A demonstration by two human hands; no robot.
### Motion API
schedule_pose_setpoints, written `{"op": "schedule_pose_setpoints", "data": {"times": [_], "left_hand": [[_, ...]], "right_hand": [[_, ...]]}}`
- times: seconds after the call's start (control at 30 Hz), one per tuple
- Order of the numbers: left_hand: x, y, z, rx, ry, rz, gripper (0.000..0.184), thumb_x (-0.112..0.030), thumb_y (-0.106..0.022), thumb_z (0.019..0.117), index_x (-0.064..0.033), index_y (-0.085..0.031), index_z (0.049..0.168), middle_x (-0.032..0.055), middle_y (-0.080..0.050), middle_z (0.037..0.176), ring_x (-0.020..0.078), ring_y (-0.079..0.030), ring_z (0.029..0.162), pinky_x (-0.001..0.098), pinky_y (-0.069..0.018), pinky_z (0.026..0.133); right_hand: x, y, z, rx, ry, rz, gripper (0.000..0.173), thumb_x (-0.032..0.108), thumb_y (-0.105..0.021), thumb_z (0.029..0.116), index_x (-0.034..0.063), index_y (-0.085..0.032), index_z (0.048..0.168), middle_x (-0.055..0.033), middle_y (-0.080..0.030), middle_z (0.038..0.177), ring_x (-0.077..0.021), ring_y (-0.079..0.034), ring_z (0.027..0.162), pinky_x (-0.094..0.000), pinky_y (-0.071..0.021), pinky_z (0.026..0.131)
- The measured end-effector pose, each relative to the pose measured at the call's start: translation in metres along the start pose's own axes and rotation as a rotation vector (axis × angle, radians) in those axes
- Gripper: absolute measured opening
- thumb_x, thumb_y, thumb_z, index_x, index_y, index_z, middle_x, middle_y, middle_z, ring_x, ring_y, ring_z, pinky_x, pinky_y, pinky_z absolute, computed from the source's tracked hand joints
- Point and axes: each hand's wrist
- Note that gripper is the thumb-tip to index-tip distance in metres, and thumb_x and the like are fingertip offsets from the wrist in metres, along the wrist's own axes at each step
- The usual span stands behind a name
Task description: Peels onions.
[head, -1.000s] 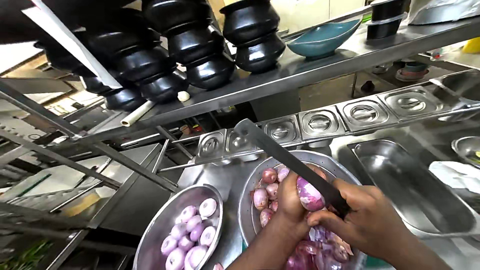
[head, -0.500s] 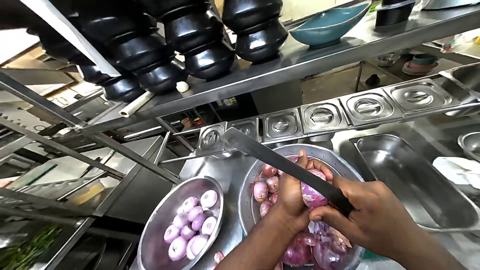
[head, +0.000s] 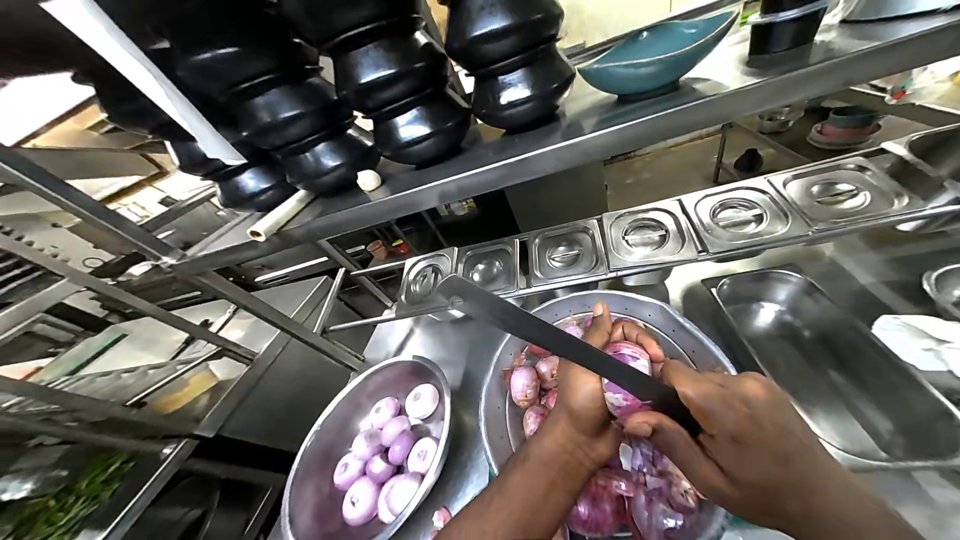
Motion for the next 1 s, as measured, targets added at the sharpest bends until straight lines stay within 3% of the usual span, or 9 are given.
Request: {"op": "schedule_pose_setpoints", "data": {"times": [0.13, 0.23, 0.33, 0.47, 0.57, 0.67, 0.87, 1.0], "left_hand": [[0.002, 0.001, 0.004, -0.096, -0.053, -0.019, 0.066, -0.055, -0.022, 0.1083, -0.0088, -0.063, 0.084, 0.0048, -0.063, 0.076, 0.0124, -0.063, 0.066, 0.0247, -0.0549, 0.062], [0.002, 0.005, 0.015, -0.225, -0.089, -0.030, 0.075, -0.059, -0.012, 0.1064, -0.0081, -0.062, 0.082, 0.0057, -0.063, 0.070, 0.0159, -0.063, 0.058, 0.0293, -0.0558, 0.054], [0.001, 0.009, 0.021, -0.318, -0.143, -0.067, 0.072, -0.059, -0.015, 0.1070, -0.0076, -0.062, 0.086, 0.0076, -0.062, 0.073, 0.0188, -0.063, 0.059, 0.0319, -0.0551, 0.054], [0.007, 0.018, 0.022, -0.224, -0.266, -0.004, 0.074, -0.056, -0.010, 0.1069, -0.0097, -0.063, 0.085, 0.0045, -0.064, 0.074, 0.0156, -0.065, 0.064, 0.0295, -0.0575, 0.059], [0.009, 0.008, 0.019, -0.318, -0.399, 0.033, 0.065, -0.047, -0.017, 0.1096, -0.0079, -0.062, 0.085, 0.0054, -0.062, 0.074, 0.0151, -0.064, 0.065, 0.0304, -0.0563, 0.061], [0.009, 0.004, 0.017, -0.328, -0.448, 0.018, 0.058, -0.040, -0.023, 0.1103, -0.0057, -0.062, 0.087, 0.0073, -0.063, 0.075, 0.0148, -0.065, 0.065, 0.0305, -0.0570, 0.061], [0.009, 0.006, 0.016, -0.257, -0.509, 0.083, 0.058, -0.038, -0.022, 0.1094, -0.0063, -0.063, 0.085, 0.0074, -0.064, 0.076, 0.0149, -0.065, 0.068, 0.0301, -0.0569, 0.063], [0.011, 0.010, 0.018, -0.189, -0.556, 0.171, 0.064, -0.045, -0.020, 0.1090, -0.0087, -0.067, 0.084, 0.0049, -0.065, 0.076, 0.0137, -0.066, 0.070, 0.0282, -0.0572, 0.067]], "right_hand": [[0.004, -0.006, -0.002, -0.003, -0.014, -0.012, 0.059, 0.056, -0.025, 0.1094, 0.0150, -0.054, 0.079, 0.0032, -0.043, 0.053, -0.0124, -0.046, 0.043, -0.0313, -0.0335, 0.037], [0.020, -0.013, -0.011, 0.038, 0.050, -0.117, 0.060, 0.055, -0.027, 0.1089, 0.0120, -0.056, 0.078, -0.0024, -0.048, 0.053, -0.0209, -0.051, 0.040, -0.0375, -0.0371, 0.034], [0.028, -0.019, -0.019, 0.099, 0.088, -0.093, 0.060, 0.057, -0.030, 0.1078, 0.0127, -0.056, 0.077, -0.0026, -0.048, 0.054, -0.0203, -0.049, 0.039, -0.0356, -0.0349, 0.033], [0.011, -0.023, -0.008, -0.020, -0.070, 0.070, 0.070, 0.076, -0.036, 0.0982, 0.0110, -0.058, 0.081, -0.0015, -0.046, 0.054, -0.0171, -0.049, 0.042, -0.0360, -0.0384, 0.036], [0.004, -0.020, 0.005, -0.109, -0.145, 0.137, 0.070, 0.080, -0.042, 0.0932, 0.0133, -0.057, 0.078, 0.0023, -0.043, 0.053, -0.0110, -0.045, 0.043, -0.0316, -0.0360, 0.038], [0.001, -0.020, 0.010, -0.124, -0.152, 0.148, 0.066, 0.077, -0.045, 0.0948, 0.0143, -0.055, 0.075, 0.0035, -0.043, 0.054, -0.0092, -0.045, 0.044, -0.0300, -0.0355, 0.039], [0.001, -0.022, 0.011, -0.106, -0.150, 0.176, 0.060, 0.071, -0.048, 0.0976, 0.0154, -0.055, 0.075, 0.0045, -0.043, 0.054, -0.0082, -0.045, 0.045, -0.0294, -0.0356, 0.039], [0.008, -0.024, 0.010, -0.104, -0.106, 0.059, 0.060, 0.063, -0.035, 0.1050, 0.0145, -0.054, 0.075, 0.0022, -0.042, 0.052, -0.0131, -0.045, 0.042, -0.0324, -0.0336, 0.037]]}}
Point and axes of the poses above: each hand's wrist, its own z-axis towards the middle knuckle, its own y-axis out of the back of the hand, x = y × z
